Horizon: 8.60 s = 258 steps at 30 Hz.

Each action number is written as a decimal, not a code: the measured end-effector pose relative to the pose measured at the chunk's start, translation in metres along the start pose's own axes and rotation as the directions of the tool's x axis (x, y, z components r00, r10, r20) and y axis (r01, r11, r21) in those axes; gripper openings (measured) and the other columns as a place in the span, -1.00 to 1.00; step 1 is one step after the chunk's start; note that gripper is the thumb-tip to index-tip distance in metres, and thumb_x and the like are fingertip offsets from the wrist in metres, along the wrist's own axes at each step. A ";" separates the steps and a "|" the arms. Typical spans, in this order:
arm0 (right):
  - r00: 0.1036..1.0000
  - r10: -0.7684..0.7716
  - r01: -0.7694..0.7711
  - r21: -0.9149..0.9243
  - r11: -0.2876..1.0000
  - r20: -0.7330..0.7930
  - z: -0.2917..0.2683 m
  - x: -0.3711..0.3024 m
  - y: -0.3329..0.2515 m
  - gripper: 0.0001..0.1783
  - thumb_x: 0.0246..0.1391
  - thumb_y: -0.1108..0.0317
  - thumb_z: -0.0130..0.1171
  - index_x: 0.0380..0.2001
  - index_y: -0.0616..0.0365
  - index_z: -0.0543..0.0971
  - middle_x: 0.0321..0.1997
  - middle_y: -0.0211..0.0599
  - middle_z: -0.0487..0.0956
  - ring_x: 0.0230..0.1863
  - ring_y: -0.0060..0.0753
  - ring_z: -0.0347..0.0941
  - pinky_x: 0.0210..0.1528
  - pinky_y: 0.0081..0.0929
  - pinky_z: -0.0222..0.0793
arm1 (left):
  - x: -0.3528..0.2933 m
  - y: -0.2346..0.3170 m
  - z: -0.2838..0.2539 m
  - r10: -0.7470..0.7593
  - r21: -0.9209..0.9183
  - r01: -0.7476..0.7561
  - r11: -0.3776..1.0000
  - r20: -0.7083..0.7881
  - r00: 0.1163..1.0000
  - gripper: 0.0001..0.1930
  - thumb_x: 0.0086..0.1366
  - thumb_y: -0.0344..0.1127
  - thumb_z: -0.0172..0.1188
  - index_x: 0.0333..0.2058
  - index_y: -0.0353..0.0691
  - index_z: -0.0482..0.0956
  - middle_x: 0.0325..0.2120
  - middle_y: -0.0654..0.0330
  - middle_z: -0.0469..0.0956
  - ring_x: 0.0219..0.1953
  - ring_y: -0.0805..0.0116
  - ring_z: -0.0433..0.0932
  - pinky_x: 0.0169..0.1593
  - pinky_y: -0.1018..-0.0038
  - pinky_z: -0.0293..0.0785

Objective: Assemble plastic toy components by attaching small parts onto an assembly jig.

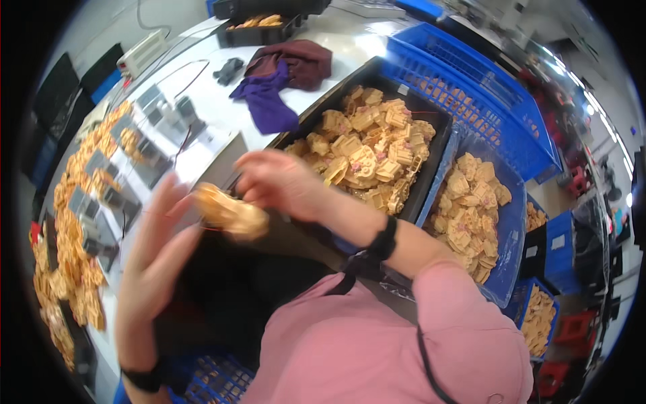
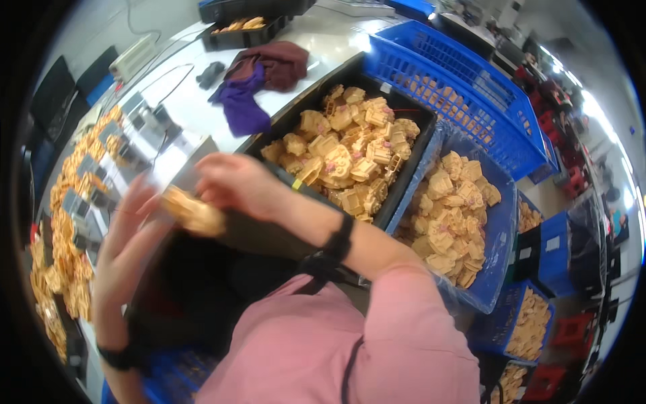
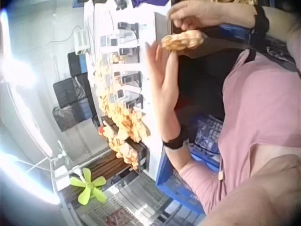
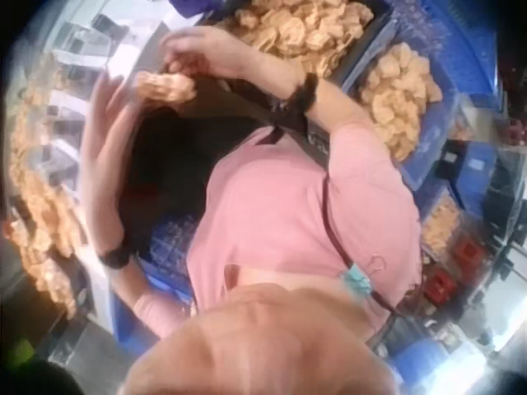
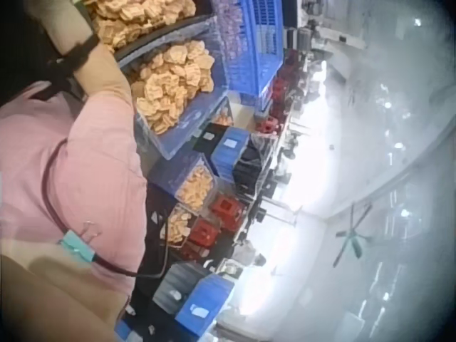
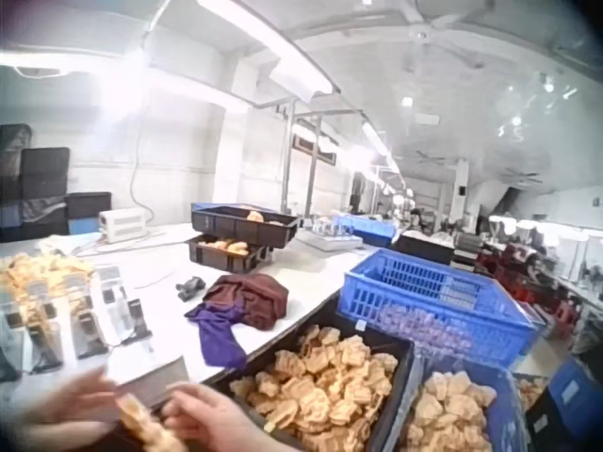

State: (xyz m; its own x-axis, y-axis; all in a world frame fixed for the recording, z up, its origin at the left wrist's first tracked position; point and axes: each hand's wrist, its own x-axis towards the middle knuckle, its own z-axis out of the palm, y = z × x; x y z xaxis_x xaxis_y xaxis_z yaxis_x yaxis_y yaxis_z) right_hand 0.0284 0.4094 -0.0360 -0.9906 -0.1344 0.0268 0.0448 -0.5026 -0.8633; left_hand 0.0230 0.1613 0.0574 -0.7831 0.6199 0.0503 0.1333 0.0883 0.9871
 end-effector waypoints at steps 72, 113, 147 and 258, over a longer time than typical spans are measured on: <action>0.736 -0.449 0.673 -0.615 0.410 0.506 0.099 0.036 -0.009 -0.81 0.27 0.35 0.22 -0.21 0.27 0.63 -0.47 -0.23 0.55 -0.42 -0.51 0.46 -0.34 -0.54 0.37 | -0.253 -0.002 -0.080 -0.064 0.308 0.405 0.861 -0.724 0.687 -0.64 0.52 -0.15 0.02 0.11 -0.25 0.55 -0.10 0.17 0.63 -0.01 0.47 0.55 0.06 0.53 0.42; 0.724 -0.169 0.688 -0.716 0.117 0.668 0.122 0.130 0.045 -0.79 -0.11 0.48 0.47 -0.36 0.06 0.65 -0.39 -0.42 0.51 -0.34 -0.31 0.41 -0.23 -0.37 0.25 | -0.113 -0.059 -0.139 -0.172 0.318 0.389 0.865 -0.540 0.824 -0.81 0.06 -0.44 0.46 -0.40 -0.20 0.60 -0.44 0.27 0.43 -0.50 0.49 0.38 -0.40 0.55 0.28; 0.734 -0.218 0.675 -0.726 0.131 0.643 0.124 0.127 0.048 -0.87 0.00 0.46 0.36 -0.34 0.10 0.63 -0.37 -0.34 0.51 -0.29 -0.22 0.44 -0.15 -0.32 0.30 | -0.113 -0.066 -0.142 -0.111 0.298 0.295 0.908 -0.510 0.853 -0.85 0.15 -0.33 0.41 -0.36 -0.20 0.62 -0.55 0.30 0.34 -0.51 0.47 0.28 -0.41 0.49 0.22; 0.710 -0.616 0.260 -0.686 0.680 -0.342 -0.154 0.062 -0.133 -0.72 0.30 0.17 0.14 -0.08 0.10 0.60 -0.19 -0.38 0.64 -0.24 -0.62 0.51 -0.21 -0.58 0.43 | -0.079 -0.064 -0.112 0.139 0.787 0.244 0.567 -0.384 0.913 -0.88 0.38 -0.49 0.10 -0.14 -0.30 0.52 -0.34 0.19 0.43 -0.30 0.37 0.40 -0.21 0.47 0.32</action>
State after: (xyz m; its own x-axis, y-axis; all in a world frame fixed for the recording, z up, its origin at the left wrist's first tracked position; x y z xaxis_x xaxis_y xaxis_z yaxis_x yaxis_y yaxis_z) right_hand -0.0587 0.5989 0.0029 -0.7752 0.5058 0.3785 -0.3155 0.2091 -0.9256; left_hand 0.0086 0.0196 0.0068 -0.9293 0.2790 0.2419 0.3623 0.8150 0.4522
